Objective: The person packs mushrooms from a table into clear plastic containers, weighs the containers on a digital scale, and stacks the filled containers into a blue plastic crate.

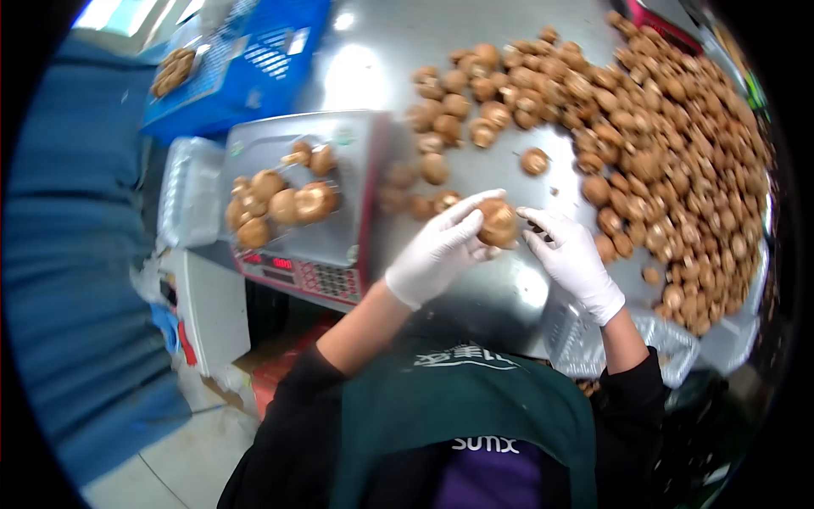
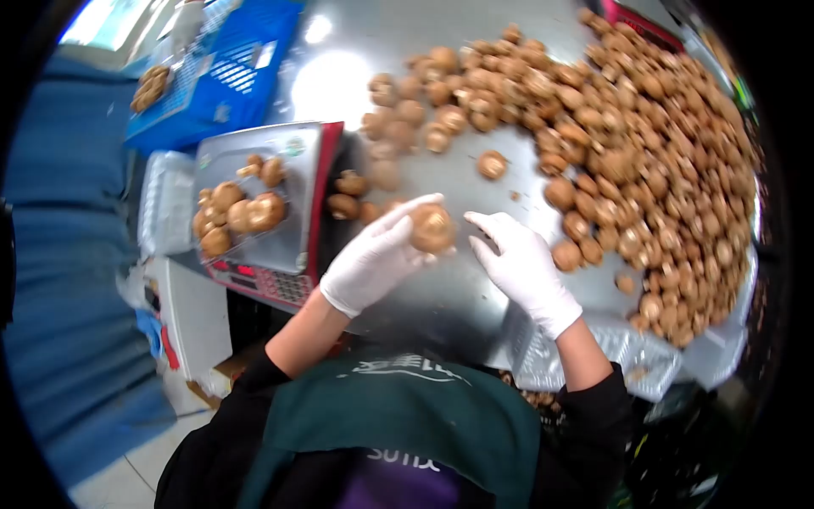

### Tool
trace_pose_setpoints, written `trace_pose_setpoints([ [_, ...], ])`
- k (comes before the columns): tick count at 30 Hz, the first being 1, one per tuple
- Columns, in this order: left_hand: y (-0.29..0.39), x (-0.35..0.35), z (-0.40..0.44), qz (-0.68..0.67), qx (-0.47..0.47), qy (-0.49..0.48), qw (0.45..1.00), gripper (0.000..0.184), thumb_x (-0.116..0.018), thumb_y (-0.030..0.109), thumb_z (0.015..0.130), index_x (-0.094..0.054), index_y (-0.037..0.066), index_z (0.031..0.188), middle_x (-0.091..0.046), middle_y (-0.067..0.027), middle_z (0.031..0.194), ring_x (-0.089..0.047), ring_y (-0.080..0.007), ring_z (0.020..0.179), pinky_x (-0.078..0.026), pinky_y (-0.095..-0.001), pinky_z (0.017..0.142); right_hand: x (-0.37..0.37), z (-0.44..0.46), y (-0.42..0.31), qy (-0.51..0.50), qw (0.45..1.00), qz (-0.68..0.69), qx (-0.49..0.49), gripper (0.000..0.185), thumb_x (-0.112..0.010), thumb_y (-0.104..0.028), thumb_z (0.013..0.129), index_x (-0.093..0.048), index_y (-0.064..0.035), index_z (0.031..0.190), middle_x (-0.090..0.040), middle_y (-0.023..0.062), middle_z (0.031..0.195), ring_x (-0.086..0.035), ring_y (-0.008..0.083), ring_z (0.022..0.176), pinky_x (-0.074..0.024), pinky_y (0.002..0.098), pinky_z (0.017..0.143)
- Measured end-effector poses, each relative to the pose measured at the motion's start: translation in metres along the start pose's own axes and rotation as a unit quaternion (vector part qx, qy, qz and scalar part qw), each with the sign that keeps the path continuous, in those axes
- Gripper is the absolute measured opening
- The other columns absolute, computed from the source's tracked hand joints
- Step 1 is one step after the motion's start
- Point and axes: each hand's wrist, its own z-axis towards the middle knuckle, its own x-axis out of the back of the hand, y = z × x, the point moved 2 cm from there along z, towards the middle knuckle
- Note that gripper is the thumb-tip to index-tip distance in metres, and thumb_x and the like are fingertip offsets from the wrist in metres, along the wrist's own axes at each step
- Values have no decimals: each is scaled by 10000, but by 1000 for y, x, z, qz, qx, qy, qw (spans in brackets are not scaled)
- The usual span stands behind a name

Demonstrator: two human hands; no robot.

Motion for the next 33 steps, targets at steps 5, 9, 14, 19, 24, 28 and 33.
trace_pose_setpoints([
  [5,56,8,-63,233,-160,165,945,473,-479,167,1033,-423,-25,1462,-530,-105,1401,-500,-155,1267,-409,-314,1042,-57,30,-16,-40,968,-216,124,394,-758,-251,778,-658,-98,1128,-613,133,1128,-619,311,1017,-525,421,833],
  [9,102,37,-123,499,-356,338,714,466,-607,-44,911,-534,-25,1371,-566,-118,1371,-579,-195,1207,-430,-335,1057,-91,25,2,-49,958,-253,127,384,-762,-188,753,-639,-85,1101,-570,136,1086,-569,327,1035,-508,422,857],
  [14,149,67,-117,686,-377,391,484,408,-732,-20,791,-582,11,1169,-615,-156,1206,-636,-287,1068,-503,-359,911,-91,24,6,-42,974,-201,100,365,-742,-138,769,-638,-59,1110,-562,146,1098,-561,333,1042,-504,419,879],
  [19,147,85,-102,809,-278,317,409,247,-740,18,774,-653,24,1006,-664,-164,1138,-608,-369,1101,-477,-430,921,-83,20,4,-55,985,-157,44,392,-747,-133,777,-640,-61,1147,-568,134,1099,-565,333,1058,-501,414,906],
  [24,160,81,-114,766,-349,342,418,313,-688,-26,804,-667,34,1111,-665,-159,1167,-613,-358,1122,-472,-419,971,-80,19,-2,-40,992,-118,-5,402,-737,-115,791,-633,-70,1177,-577,129,1174,-569,346,1112,-494,411,941],
  [28,190,86,-169,677,-394,451,428,353,-641,5,894,-647,33,1246,-657,-128,1241,-607,-258,1187,-443,-361,1033,-82,16,3,-35,986,-163,8,445,-744,-138,801,-618,-79,1224,-573,137,1251,-567,348,1155,-485,412,967],
  [33,217,112,-271,510,-455,597,420,300,-596,63,967,-636,7,1259,-657,-99,1252,-598,-187,1169,-426,-326,1046,-68,18,-20,9,979,-197,46,478,-739,-129,827,-598,-64,1279,-560,163,1288,-552,344,1197,-448,402,1027],
])
